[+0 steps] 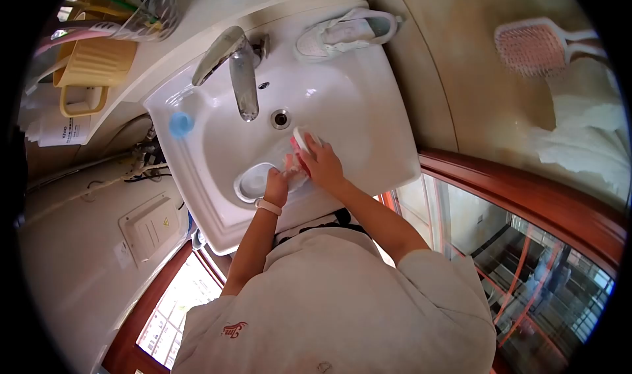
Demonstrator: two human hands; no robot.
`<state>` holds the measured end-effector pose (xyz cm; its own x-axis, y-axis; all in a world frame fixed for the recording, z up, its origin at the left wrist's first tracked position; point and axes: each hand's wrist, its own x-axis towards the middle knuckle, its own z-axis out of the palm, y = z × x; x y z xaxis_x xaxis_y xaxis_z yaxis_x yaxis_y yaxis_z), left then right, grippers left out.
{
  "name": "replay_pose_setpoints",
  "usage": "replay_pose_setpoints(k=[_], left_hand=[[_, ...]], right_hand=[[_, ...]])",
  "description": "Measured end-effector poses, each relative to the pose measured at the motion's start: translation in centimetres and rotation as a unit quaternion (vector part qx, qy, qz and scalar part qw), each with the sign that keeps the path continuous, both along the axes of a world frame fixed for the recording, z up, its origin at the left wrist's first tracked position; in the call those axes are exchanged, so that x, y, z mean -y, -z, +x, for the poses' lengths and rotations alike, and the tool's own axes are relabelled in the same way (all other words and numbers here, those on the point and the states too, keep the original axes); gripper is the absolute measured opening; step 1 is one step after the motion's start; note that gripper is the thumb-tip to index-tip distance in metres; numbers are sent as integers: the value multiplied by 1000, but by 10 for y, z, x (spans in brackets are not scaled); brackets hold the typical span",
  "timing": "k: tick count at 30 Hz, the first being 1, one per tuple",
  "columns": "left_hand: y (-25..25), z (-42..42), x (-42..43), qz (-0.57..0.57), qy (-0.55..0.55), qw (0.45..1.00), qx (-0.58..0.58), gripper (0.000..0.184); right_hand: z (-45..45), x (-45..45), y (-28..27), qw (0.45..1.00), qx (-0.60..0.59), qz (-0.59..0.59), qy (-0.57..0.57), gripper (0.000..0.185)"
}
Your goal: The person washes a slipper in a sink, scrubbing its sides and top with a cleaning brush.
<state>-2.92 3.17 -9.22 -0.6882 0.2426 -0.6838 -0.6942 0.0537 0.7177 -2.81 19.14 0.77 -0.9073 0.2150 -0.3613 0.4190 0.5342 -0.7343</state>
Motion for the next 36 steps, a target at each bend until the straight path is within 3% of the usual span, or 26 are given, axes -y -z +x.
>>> replay_pose_setpoints(k=[3,5,7,8,9,11,12,13,15,16,17,19,20,21,24,25,26,27,28,30,31,33,36], left_hand=[[-48,-22,3,57,-63,996,18,19],[-63,-29,5,77,-85,993,36,19],[-54,-19,4,-146,83,982,-90,21],[-48,-12,3,-154,120,972,-128,26],[-48,-11,4,-153,127,972,-123,26],[-51,-22,4,-26,2,999,-30,29],[-51,-25,2,-24,-2,999,-38,29],[-50,-22,1,-19,-26,998,-61,29],[-42,-14,1,-10,-67,993,-100,31],[-41,-12,4,-7,-19,994,-104,33],[-39,-5,3,-7,-12,995,-94,33],[-50,-7,0,-80,20,993,-82,32],[-57,-13,2,-84,26,994,-70,31],[-65,-21,1,-82,21,993,-79,31],[-69,-21,5,-1,-77,996,-48,29],[-61,-21,5,-38,5,994,-99,27],[-55,-13,9,-76,95,982,-141,26],[-54,-6,11,-75,105,983,-130,26],[-55,-9,9,-28,60,995,-77,26],[-66,-23,2,28,-29,999,-34,27],[-59,-24,7,26,-32,998,-38,27],[-32,-29,17,-25,25,996,-78,30],[-77,-23,-2,-8,-8,999,-34,32]], right_hand=[[15,10,-5,998,48,20,-23,56],[27,12,-16,994,101,-32,-35,55],[29,9,-8,1000,0,19,-11,55],[15,6,4,995,-73,61,-3,53],[10,8,0,996,-67,61,2,53],[-7,10,-19,999,48,-10,24,52],[13,14,-1,999,-42,32,-5,53],[25,13,-2,998,-49,32,-10,53],[41,8,-2,998,50,-33,6,55],[24,6,8,996,-91,-13,-15,54],[13,0,16,997,-81,-13,-7,54],[-25,-5,-8,984,84,-150,50,57],[-21,-1,-1,996,54,-62,14,56],[-9,3,5,997,46,-60,9,56],[43,9,18,984,-58,-160,56,54],[32,2,22,984,-61,-158,54,54],[22,-7,27,973,21,-218,70,54],[16,-14,24,951,106,-277,90,54],[5,-13,22,949,67,-293,97,55],[13,-7,24,969,22,-232,85,55],[23,3,24,981,-18,-178,75,55],[31,1,3,972,5,-229,51,54],[26,-7,20,993,-115,12,6,55]])
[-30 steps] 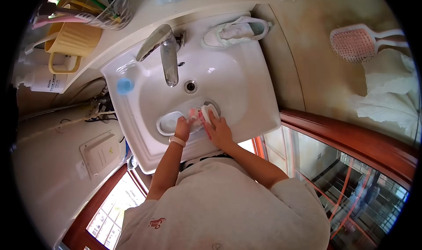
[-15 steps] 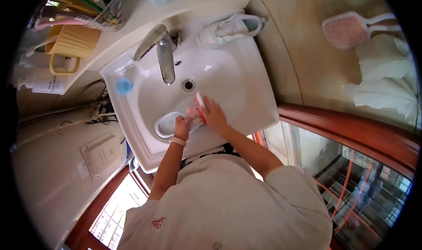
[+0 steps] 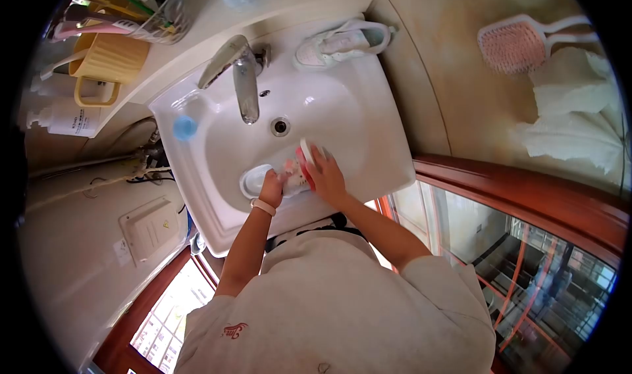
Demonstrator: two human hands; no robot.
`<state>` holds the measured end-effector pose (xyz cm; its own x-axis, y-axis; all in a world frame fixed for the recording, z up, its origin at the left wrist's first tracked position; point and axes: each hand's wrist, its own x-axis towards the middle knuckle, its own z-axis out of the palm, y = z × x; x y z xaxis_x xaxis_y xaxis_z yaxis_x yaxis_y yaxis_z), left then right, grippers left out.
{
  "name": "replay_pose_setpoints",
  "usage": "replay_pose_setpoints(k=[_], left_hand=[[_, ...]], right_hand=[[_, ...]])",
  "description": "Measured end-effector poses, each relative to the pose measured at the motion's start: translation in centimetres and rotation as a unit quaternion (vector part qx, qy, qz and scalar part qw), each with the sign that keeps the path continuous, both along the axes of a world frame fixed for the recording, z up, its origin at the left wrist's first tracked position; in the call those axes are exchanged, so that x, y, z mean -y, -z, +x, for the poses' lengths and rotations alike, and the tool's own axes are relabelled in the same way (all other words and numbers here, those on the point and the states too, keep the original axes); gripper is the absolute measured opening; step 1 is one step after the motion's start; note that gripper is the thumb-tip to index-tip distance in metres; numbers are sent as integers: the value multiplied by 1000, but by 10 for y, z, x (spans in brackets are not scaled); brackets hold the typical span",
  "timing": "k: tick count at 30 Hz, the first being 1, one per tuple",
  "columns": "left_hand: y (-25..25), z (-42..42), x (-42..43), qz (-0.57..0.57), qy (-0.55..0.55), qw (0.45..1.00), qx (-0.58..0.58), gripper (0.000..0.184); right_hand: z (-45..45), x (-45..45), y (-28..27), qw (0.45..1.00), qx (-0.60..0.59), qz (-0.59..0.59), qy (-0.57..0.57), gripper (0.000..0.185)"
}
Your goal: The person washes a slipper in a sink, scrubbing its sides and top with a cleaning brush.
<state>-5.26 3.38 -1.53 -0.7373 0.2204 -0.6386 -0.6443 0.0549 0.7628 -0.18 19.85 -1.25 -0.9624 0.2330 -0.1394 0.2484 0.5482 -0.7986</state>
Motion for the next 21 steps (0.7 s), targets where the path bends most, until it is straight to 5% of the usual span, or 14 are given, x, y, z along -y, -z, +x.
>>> replay_pose_setpoints(k=[3,8,12,15,17,21], left_hand=[[31,0,4,29,35,999,16,29],[39,-2,8,49,-36,998,-23,31],[23,5,5,-23,80,997,-5,31],[15,1,0,56,-4,998,-16,35],[49,3,7,84,-21,996,-14,38],[34,-1,17,118,5,993,30,34]], right_hand=[[-33,-3,-30,990,135,-37,22,55],[21,16,-10,997,67,-20,7,54],[-33,-5,-8,994,106,8,2,53],[-62,-7,-5,992,76,-15,101,53],[-57,0,-15,963,-49,-204,167,53],[-60,-3,-32,916,-79,-353,173,50]])
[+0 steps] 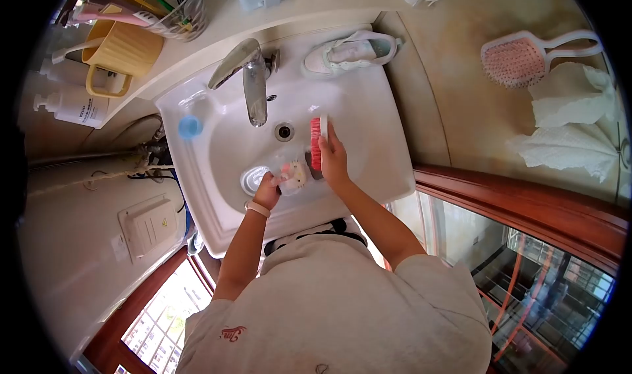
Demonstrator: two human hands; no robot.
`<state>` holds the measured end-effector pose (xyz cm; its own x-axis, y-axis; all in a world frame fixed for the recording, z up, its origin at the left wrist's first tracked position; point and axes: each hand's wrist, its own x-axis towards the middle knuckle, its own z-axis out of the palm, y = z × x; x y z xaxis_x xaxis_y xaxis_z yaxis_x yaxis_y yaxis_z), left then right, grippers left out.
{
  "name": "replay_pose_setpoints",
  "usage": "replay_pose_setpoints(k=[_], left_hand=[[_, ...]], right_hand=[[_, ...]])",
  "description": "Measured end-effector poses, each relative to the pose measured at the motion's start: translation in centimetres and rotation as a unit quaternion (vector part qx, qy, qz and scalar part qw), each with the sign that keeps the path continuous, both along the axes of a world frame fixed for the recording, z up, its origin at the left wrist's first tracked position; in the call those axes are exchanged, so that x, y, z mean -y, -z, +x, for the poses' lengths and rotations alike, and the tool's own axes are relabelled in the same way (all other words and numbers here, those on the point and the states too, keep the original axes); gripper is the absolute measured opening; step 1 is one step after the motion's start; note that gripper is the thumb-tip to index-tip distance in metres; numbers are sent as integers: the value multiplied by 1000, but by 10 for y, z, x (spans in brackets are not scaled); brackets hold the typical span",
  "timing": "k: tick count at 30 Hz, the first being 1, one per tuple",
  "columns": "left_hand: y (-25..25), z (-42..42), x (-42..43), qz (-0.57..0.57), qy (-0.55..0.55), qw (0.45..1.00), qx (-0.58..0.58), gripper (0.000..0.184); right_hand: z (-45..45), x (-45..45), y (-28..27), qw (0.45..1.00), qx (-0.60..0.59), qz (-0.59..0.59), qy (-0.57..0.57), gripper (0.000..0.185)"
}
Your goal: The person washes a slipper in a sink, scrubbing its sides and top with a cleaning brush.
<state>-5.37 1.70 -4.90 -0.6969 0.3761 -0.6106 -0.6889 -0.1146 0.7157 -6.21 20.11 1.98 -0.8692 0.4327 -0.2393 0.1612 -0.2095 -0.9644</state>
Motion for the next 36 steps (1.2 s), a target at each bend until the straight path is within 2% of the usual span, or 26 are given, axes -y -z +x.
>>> replay_pose_setpoints(k=[2,4,5,6,8,10,12,13,15,16,17,18,20,21,22,24,26,27,28,29,30,31,32,33,34,36], left_hand=[[-14,-6,-2,165,-87,975,118,31],[-1,-7,-2,177,-79,976,101,32],[9,-7,-2,187,-71,976,86,33],[14,-7,-2,197,-64,976,71,34],[-2,-4,-7,176,-89,973,116,32],[-6,-1,-11,153,-114,968,161,31],[2,9,-14,125,-32,982,139,32],[11,9,-11,73,58,986,140,31],[13,13,-8,32,62,991,118,32],[15,13,-9,54,15,992,112,32],[18,13,-10,79,-31,991,103,32],[21,13,-11,104,-74,987,94,33],[-19,6,-7,186,-61,980,38,35],[-15,5,-2,150,-10,987,53,39],[-9,7,-1,148,-10,987,58,39],[-5,2,-3,61,46,997,33,35],[-16,-4,-2,16,73,997,19,33],[-23,-4,-2,-29,101,994,12,32],[-18,-2,0,-28,98,995,12,32],[-8,1,4,-25,98,995,6,27],[3,5,8,-22,100,995,1,22],[14,10,7,-23,102,995,3,22],[24,14,3,6,39,999,11,22],[30,16,2,34,-26,999,17,22],[27,14,4,34,-27,999,16,22],[17,9,8,47,15,999,6,20]], right_hand=[[6,-2,3,1000,-18,-8,-11,50],[25,-5,16,966,70,200,-149,51],[38,-1,21,928,-8,322,-187,50],[46,3,9,927,-9,324,-189,50],[57,12,-27,906,125,303,-267,53],[59,9,-10,910,90,317,-253,55],[42,-1,3,902,74,372,-208,53],[27,1,-20,900,157,356,-195,51],[27,4,-12,899,160,352,-204,50],[25,4,-4,898,160,351,-211,49],[38,6,12,890,56,391,-229,48],[46,7,11,888,54,394,-232,48],[55,9,10,898,58,359,-248,49],[50,3,15,876,68,406,-253,49],[39,-3,8,876,72,403,-255,49],[13,-12,-18,824,215,445,-276,53],[15,-9,-4,846,191,416,-273,52],[23,0,-4,804,46,505,-311,52],[27,7,-12,736,-99,577,-339,51],[29,7,-21,693,-84,585,-413,54],[22,0,-16,693,-84,584,-414,54],[9,-11,-9,723,27,577,-378,55],[2,-19,-3,742,137,564,-337,56],[0,-17,-1,765,163,544,-303,53],[8,-8,0,765,162,545,-303,53],[33,13,3,710,-116,585,-374,51]])
